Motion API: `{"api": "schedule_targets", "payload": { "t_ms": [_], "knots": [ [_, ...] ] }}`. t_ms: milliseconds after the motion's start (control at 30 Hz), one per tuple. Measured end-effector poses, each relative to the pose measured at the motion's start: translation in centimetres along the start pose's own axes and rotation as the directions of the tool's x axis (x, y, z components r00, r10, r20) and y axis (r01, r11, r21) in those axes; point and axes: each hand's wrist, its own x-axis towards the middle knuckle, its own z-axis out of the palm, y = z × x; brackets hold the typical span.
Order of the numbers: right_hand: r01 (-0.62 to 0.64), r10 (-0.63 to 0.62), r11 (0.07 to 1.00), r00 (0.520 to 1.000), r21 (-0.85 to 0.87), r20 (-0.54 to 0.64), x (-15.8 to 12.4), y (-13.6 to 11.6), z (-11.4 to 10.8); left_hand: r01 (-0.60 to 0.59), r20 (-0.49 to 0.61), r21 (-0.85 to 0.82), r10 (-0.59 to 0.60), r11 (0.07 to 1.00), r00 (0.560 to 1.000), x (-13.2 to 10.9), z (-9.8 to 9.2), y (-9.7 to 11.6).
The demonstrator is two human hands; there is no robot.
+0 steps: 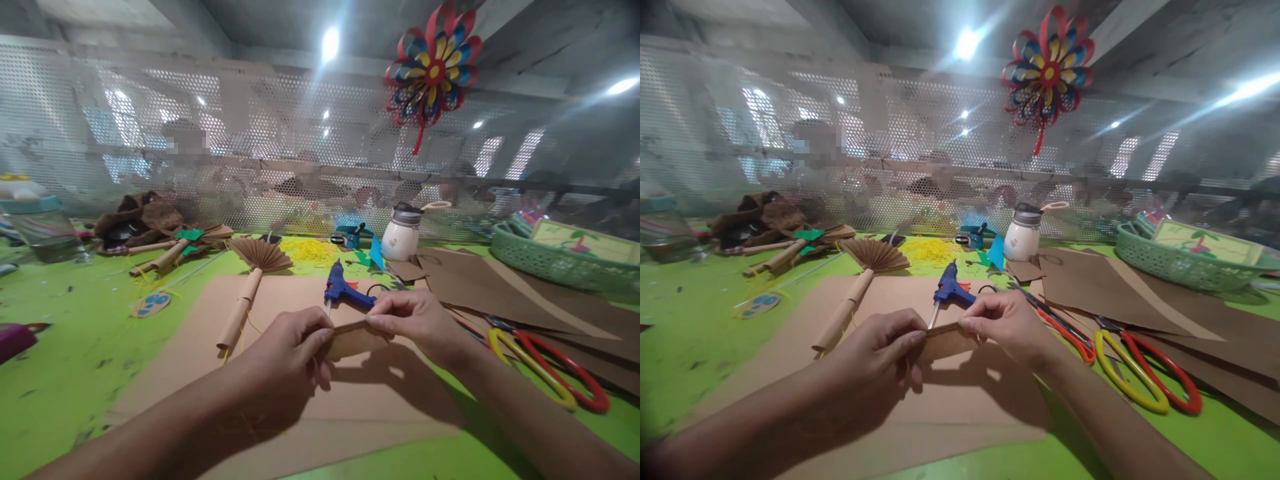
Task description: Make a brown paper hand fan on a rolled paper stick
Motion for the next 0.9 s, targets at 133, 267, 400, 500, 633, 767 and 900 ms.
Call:
{"api": "schedule_targets", "payload": {
  "t_ms": [133,267,400,500,633,767,900],
  "knots": [
    [0.014,-0.015,0.998,1.000,-0.067,-0.005,0.2,0.5,-0.4,0.033,0.078,-0.045,-0.029,0.998,0.996,0.1,0.0,-0.6],
    [0.004,-0.004,1.000,1.000,-0.030,-0.004,0.2,0.3,-0.4,0.024,-0.015,-0.090,-0.026,0.996,1.000,0.2,0.1,-0.5],
    [0.042,-0.040,0.995,0.999,0.095,-0.018,-0.1,-0.1,-0.3,0.056,0.069,-0.250,-0.040,0.967,0.997,0.5,-0.4,0.4],
    [0.053,-0.058,0.937,0.998,0.345,0.007,-0.5,-0.4,-0.2,0.040,0.159,-0.342,0.016,0.939,0.987,0.4,-1.0,0.8],
    [-0.044,-0.049,0.918,0.974,0.394,0.222,-1.3,-0.9,0.2,0.162,0.385,-0.486,0.043,0.859,0.922,0.0,-1.1,0.5],
    [-0.035,-0.073,0.961,0.927,0.276,0.368,-2.0,-1.5,1.1,0.333,0.489,-0.574,-0.013,0.749,0.872,-0.7,0.2,-0.2],
    [0.067,-0.145,0.967,0.937,0.245,0.317,-2.1,-2.0,1.8,0.341,0.435,-0.627,-0.049,0.700,0.899,-1.4,1.8,-0.4]
  ]
}}
